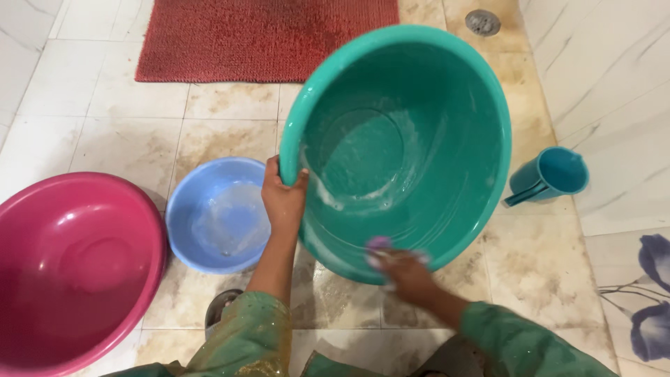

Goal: The person scrubs the inside and outside of a green plastic basin with a pink cloth. They hold the basin steady with one hand while scrubbing with the other, moving from the interior surface to the exterior rim.

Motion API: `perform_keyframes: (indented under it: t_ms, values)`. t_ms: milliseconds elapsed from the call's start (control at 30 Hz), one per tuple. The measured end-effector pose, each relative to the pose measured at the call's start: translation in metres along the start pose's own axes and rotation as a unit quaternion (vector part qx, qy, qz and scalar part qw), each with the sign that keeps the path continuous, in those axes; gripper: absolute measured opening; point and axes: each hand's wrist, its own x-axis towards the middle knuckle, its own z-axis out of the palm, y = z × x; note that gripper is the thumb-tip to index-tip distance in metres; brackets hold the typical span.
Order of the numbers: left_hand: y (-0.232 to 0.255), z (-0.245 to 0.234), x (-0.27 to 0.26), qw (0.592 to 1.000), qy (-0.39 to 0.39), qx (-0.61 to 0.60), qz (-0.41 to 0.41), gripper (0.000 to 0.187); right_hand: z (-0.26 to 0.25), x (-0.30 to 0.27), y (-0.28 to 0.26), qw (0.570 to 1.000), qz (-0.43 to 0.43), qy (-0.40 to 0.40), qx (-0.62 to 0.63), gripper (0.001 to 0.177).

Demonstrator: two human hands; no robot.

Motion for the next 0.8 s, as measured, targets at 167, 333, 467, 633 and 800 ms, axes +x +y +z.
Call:
perform_keyframes:
  t_ms: [167, 333, 467, 633, 800]
  values:
    - [0.004, 0.012, 0.001, 0.993, -0.088, 0.073, 0.018, 0.069, -0.022, -0.046, 0.109, 0.972, 0.080, -0.020, -0.222, 0.080]
    - [-0.014, 0.032, -0.018, 0.994, -0.019, 0.096, 0.054, 0.091, -0.007, 0.004, -0.012, 0.976, -0.033, 0.215, -0.028, 0.075]
    - [-0.023, 0.048, -0.063, 0.996, 0.063, 0.045, 0.041, 0.071, -0.046, 0.064, -0.117, 0.939, 0.201, 0.148, 0.237, 0.072]
    - [-0.005, 0.021, -0.044, 0.999, 0.039, 0.020, 0.003, 0.046, 0.001, 0.046, -0.071, 0.970, 0.019, 0.176, 0.165, 0.069]
    - [0.010, 0.012, -0.014, 0.999, -0.041, 0.031, -0.006, 0.047, -0.007, -0.037, 0.117, 0.974, -0.006, 0.093, -0.207, 0.070]
